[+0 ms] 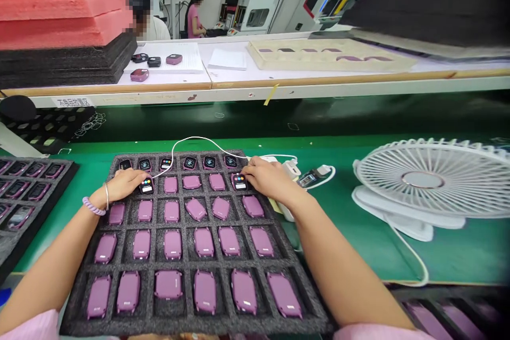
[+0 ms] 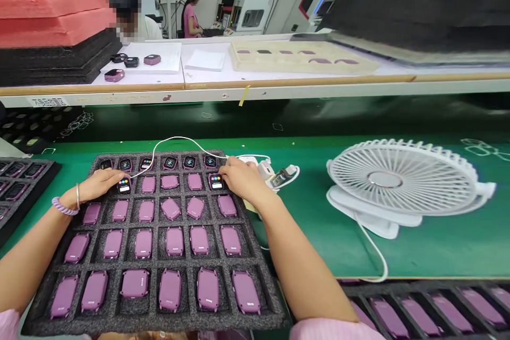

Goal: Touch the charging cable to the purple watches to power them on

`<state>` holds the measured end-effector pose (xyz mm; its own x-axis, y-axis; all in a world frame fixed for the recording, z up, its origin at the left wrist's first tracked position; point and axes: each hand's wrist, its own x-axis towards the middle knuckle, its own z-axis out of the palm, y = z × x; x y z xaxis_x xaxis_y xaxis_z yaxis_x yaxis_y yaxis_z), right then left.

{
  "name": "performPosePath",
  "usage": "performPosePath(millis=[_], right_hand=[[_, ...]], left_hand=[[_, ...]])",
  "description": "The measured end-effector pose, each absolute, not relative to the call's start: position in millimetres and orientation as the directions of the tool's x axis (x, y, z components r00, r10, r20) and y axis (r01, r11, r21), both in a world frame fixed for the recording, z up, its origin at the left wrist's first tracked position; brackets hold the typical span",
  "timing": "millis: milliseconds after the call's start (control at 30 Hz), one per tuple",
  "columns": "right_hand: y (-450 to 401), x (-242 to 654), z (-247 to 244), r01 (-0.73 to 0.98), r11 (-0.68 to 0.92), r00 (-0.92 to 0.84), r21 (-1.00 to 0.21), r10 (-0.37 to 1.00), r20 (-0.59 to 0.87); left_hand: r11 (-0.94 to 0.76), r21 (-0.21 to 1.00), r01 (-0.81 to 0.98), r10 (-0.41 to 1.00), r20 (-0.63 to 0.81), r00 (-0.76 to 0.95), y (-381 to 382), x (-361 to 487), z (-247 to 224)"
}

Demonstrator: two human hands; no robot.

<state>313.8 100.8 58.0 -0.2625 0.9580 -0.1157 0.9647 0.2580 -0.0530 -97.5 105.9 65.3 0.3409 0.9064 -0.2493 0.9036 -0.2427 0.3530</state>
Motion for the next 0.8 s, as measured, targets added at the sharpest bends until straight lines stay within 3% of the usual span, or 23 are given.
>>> performPosePath(millis=[333,633,800], right_hand=[[92,317,50,0.959,0.246,-0.251,-0.141,0.968,-0.016],[88,316,52,0.957,0.232,-0.226,-0.177,0.973,0.053],[87,313,50,0.965,0.184,-0.125,-0.188,0.950,0.287]], left_hand=[[-0.160,0.503,0.849,0.903,-0.273,0.332,110,-98,68],[-0.241,0.425,0.872,0.916,-0.196,0.349,108,-101,60],[-0.256,0.378,0.890,0.918,-0.193,0.346,105,-99,60]])
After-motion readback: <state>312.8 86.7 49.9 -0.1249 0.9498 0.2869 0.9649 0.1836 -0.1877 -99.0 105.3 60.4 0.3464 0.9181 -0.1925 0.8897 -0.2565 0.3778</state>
